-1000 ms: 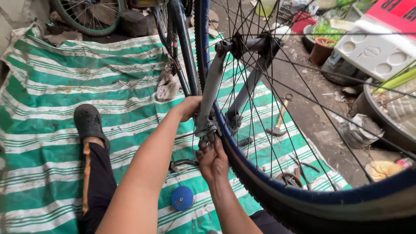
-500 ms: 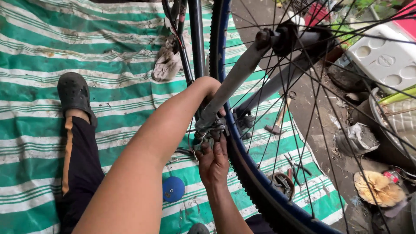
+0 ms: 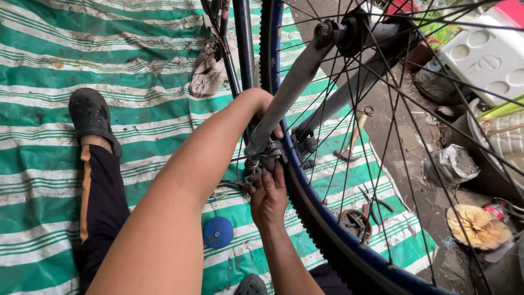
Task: Adjusting and testing the front brake mechanism of a bicycle by manipulating the cable and calipers.
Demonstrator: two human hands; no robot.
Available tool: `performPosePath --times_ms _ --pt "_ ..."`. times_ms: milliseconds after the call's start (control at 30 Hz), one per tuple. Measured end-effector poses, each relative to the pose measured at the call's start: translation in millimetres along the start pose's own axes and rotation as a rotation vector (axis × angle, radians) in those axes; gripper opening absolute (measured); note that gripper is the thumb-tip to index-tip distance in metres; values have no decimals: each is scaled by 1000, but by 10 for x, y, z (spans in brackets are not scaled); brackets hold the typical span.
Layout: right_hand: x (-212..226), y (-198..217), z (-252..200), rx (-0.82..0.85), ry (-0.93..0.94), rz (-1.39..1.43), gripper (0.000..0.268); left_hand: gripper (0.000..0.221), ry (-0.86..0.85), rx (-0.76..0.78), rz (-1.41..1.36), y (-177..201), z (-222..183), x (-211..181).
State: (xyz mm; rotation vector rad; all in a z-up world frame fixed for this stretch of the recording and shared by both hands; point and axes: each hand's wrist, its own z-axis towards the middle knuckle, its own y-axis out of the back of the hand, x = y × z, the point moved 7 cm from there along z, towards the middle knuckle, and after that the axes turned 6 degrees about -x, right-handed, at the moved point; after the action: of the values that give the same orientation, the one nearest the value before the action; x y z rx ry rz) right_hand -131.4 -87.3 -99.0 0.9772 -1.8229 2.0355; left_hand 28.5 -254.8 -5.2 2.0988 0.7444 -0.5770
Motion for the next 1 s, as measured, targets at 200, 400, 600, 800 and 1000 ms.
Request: performPosePath --times_ms 200,400,600,800,1000 --pt "23 4 16 14 40 -54 75 90 -40 -2 115 96 -37 -158" --pt "49 -2 -38 -25 18 -113 80 81 -92 -53 -8 -33 315 173" --pt "43 -19 -56 -103 -77 -113 67 40 -143 -740 -626 -24 -11 726" --pt "260 -229 -285 -79 326 -1111 105 58 139 -984 -392 -755 -1883 924" --pt "571 -556 -242 -120 184 -1389 130 40 8 -957 -646 -1160 -1797 1148"
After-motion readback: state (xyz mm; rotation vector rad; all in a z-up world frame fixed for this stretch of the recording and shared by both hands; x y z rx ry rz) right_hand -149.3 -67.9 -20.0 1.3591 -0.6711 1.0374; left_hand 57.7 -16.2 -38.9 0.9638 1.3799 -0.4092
